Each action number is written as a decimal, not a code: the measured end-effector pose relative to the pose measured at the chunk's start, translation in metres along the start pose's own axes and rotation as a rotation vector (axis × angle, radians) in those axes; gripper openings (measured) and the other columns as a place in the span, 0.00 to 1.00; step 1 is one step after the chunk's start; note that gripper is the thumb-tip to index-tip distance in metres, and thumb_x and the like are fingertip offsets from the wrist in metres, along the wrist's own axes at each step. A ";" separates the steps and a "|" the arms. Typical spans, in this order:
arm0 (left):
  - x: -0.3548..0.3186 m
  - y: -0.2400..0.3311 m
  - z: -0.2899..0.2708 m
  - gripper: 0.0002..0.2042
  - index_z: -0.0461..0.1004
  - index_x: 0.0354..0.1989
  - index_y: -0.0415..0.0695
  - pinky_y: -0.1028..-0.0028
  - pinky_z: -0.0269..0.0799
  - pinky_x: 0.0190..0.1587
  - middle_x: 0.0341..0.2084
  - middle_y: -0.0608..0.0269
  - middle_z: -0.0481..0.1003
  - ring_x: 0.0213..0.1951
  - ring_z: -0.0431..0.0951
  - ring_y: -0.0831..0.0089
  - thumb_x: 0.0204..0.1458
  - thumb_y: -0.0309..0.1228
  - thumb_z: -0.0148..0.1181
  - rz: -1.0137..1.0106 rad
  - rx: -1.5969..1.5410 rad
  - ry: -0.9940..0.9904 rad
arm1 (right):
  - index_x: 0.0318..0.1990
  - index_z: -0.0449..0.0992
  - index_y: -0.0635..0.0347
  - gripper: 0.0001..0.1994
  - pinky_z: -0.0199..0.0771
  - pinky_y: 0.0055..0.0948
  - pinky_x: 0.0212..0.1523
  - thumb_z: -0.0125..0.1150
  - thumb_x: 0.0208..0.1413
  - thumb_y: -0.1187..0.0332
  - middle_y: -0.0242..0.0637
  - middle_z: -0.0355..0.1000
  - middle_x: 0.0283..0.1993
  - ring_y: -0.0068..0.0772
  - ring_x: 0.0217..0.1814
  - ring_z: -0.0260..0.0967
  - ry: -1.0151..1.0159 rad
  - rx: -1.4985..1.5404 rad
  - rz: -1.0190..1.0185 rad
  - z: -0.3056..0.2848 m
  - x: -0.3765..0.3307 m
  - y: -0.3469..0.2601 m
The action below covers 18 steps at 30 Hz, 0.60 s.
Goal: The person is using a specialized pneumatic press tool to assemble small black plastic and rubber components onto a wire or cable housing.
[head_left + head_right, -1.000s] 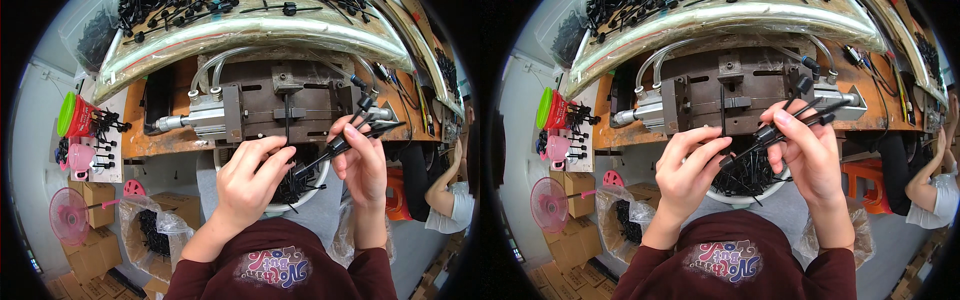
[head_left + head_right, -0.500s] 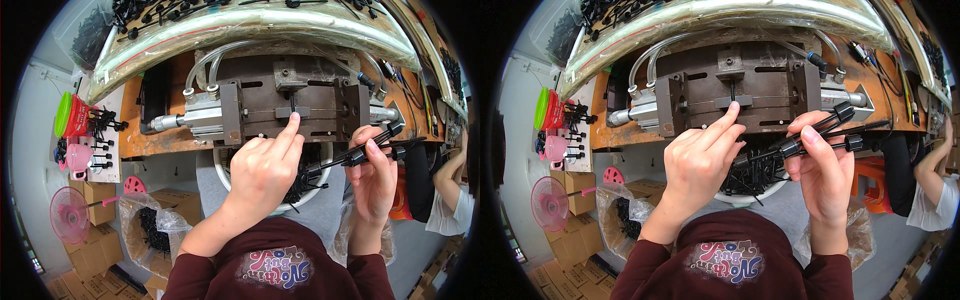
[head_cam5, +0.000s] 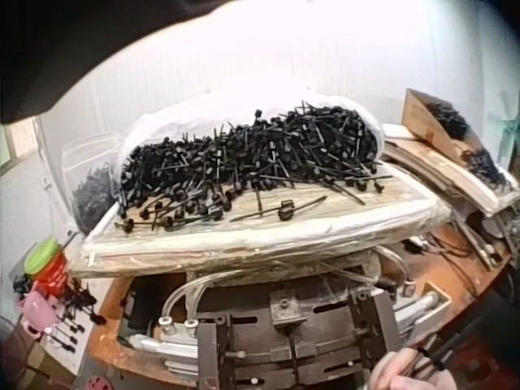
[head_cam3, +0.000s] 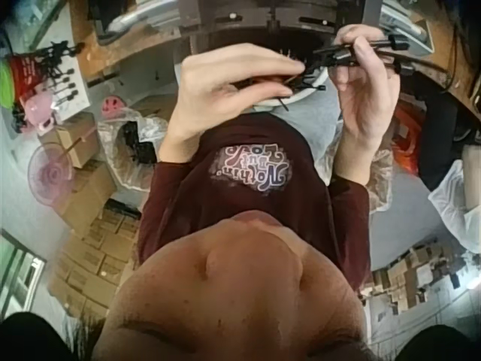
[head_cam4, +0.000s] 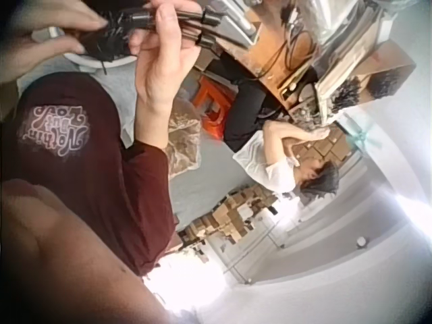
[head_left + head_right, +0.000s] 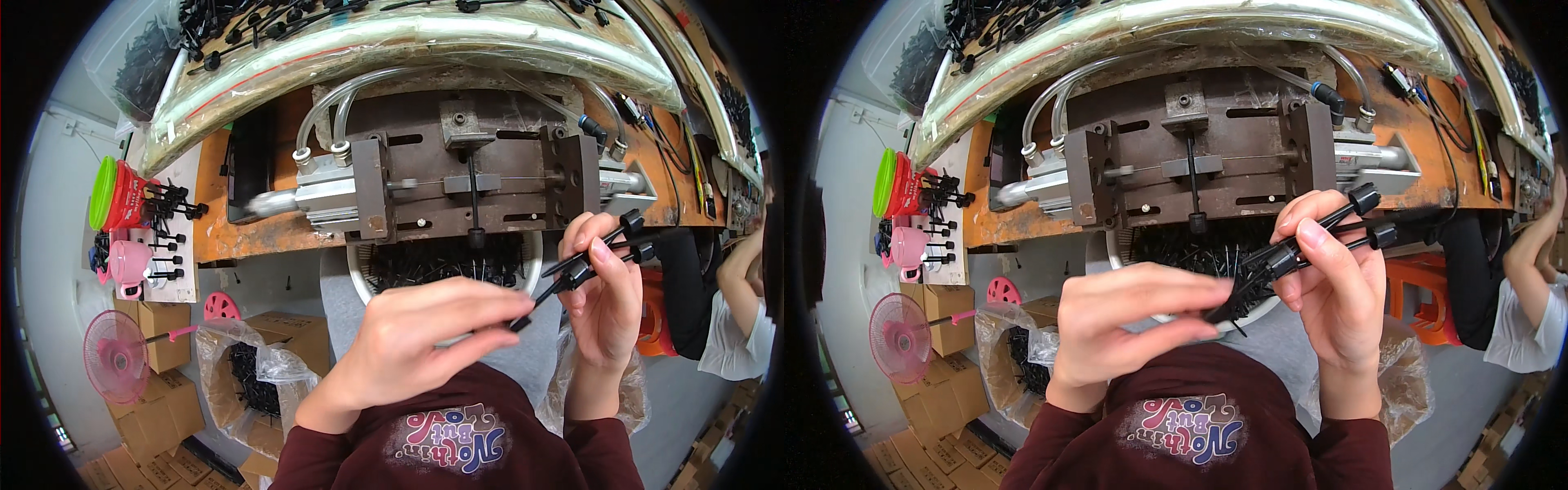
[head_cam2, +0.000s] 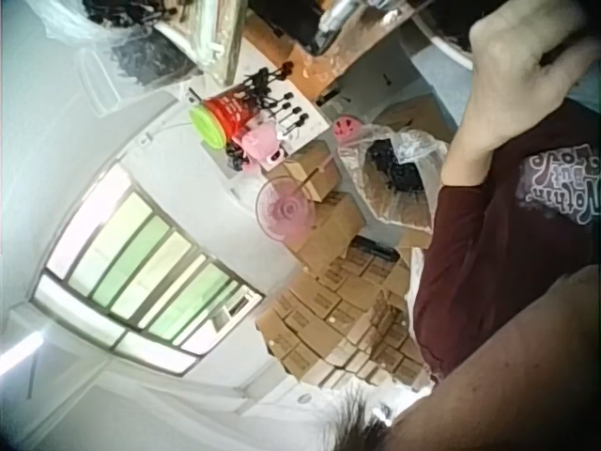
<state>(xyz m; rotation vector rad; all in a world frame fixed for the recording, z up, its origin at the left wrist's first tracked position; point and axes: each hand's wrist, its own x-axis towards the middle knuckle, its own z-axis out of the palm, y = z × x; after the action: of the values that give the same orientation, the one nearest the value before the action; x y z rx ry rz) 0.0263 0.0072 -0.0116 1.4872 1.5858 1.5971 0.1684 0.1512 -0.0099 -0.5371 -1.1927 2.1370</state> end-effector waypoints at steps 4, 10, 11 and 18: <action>-0.006 0.024 -0.006 0.16 0.82 0.38 0.40 0.76 0.77 0.32 0.29 0.61 0.79 0.29 0.79 0.73 0.35 0.22 0.73 -0.093 -0.022 -0.074 | 0.39 0.70 0.67 0.08 0.59 0.16 0.20 0.52 0.61 0.69 0.40 0.68 0.37 0.16 0.21 0.61 0.008 0.069 0.010 -0.001 0.004 -0.001; -0.005 0.003 -0.005 0.16 0.81 0.37 0.40 0.73 0.76 0.37 0.40 0.56 0.78 0.36 0.79 0.68 0.35 0.24 0.72 0.130 0.494 0.109 | 0.41 0.74 0.68 0.08 0.64 0.18 0.27 0.57 0.58 0.72 0.39 0.68 0.42 0.19 0.28 0.64 0.237 -0.326 -0.363 -0.003 0.002 -0.004; 0.000 -0.005 -0.003 0.16 0.80 0.37 0.40 0.72 0.76 0.38 0.42 0.55 0.77 0.36 0.79 0.67 0.35 0.24 0.71 0.162 0.585 0.123 | 0.41 0.75 0.69 0.09 0.65 0.19 0.28 0.59 0.56 0.73 0.39 0.68 0.42 0.21 0.29 0.65 0.194 -0.396 -0.410 -0.005 0.000 -0.003; 0.011 -0.037 0.013 0.11 0.79 0.34 0.40 0.74 0.74 0.34 0.47 0.58 0.77 0.30 0.79 0.71 0.40 0.27 0.68 0.192 0.883 0.119 | 0.39 0.80 0.65 0.09 0.69 0.24 0.41 0.65 0.50 0.74 0.39 0.72 0.39 0.29 0.39 0.69 0.212 -0.980 -0.596 -0.003 -0.007 0.002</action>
<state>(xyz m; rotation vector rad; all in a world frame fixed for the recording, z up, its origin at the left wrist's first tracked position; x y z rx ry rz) 0.0205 0.0311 -0.0438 2.0298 2.4630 1.1078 0.1745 0.1477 -0.0132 -0.6666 -1.9330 0.8911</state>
